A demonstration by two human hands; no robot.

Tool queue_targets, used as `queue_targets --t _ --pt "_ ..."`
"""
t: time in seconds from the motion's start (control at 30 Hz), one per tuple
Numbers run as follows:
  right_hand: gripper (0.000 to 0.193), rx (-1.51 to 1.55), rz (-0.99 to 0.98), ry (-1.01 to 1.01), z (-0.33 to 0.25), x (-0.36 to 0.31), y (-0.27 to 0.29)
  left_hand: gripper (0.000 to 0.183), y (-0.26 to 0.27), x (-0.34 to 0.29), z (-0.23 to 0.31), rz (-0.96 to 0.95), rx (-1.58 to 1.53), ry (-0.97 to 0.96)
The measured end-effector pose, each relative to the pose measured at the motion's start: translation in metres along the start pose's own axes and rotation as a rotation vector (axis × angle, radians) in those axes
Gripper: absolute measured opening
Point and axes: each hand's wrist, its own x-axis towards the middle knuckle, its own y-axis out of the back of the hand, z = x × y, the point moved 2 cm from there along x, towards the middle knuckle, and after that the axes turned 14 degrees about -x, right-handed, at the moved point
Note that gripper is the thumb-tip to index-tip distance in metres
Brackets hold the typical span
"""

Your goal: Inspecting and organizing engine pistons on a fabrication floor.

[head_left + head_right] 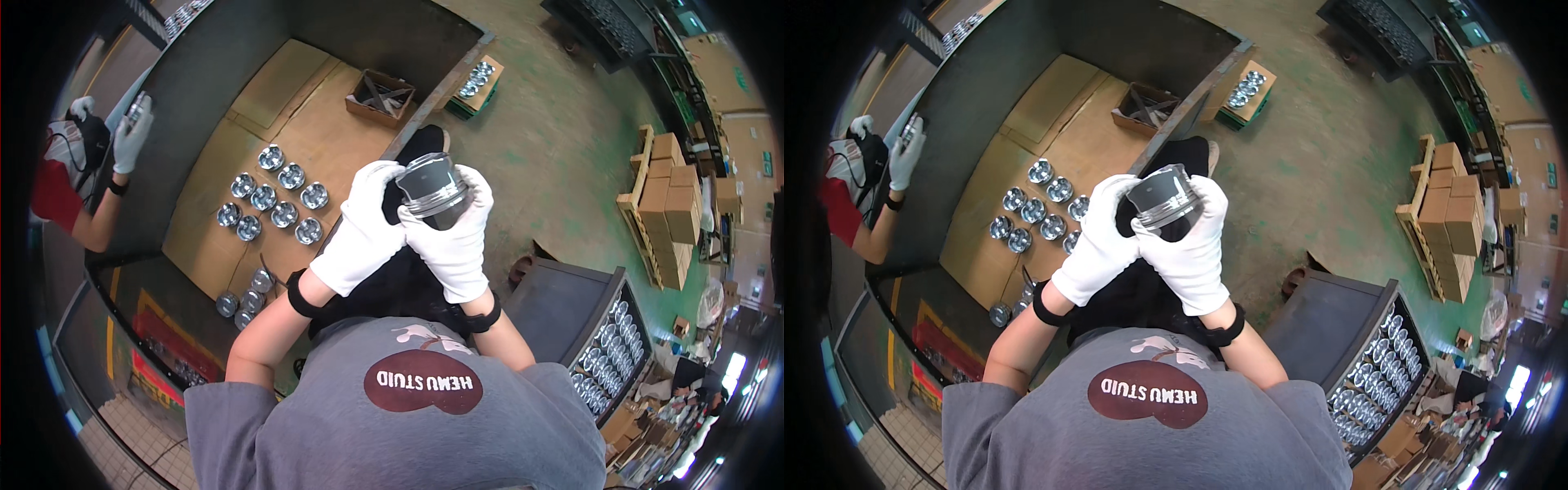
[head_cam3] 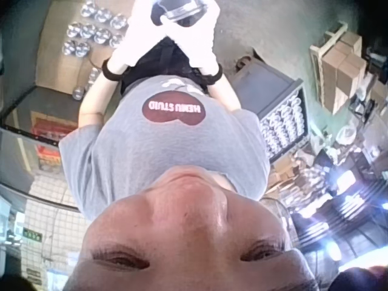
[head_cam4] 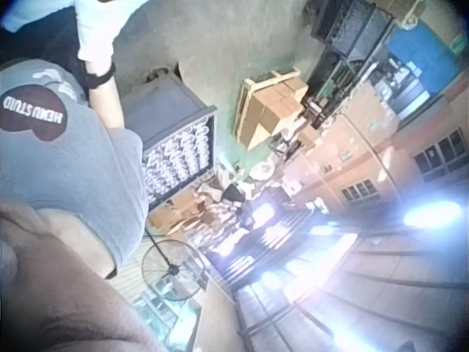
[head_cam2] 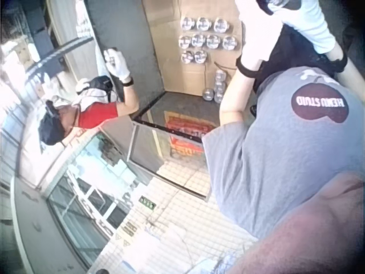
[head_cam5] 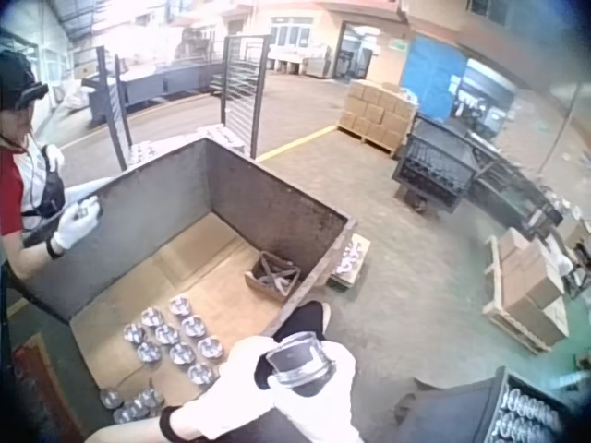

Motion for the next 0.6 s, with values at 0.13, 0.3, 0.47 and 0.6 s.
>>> queue_targets --t 0.13,0.3,0.47,0.6 --pt "0.081 -0.095 0.04 0.017 0.002 0.002 -0.001 0.048 0.0 -0.005 -0.009 0.031 0.137 0.028" --pt "0.073 0.351 -0.054 -0.235 0.006 0.005 -0.009 0.035 0.001 -0.006 -0.01 0.139 -0.04 0.144" --pt "0.042 1.628 -0.406 -0.714 0.002 0.006 -0.001 0.051 -0.014 -0.001 0.011 0.207 -0.101 0.044" --pt "0.038 1.443 -0.343 -0.812 0.012 0.013 0.001 0.072 -0.017 0.0 0.035 0.013 0.018 -0.098"
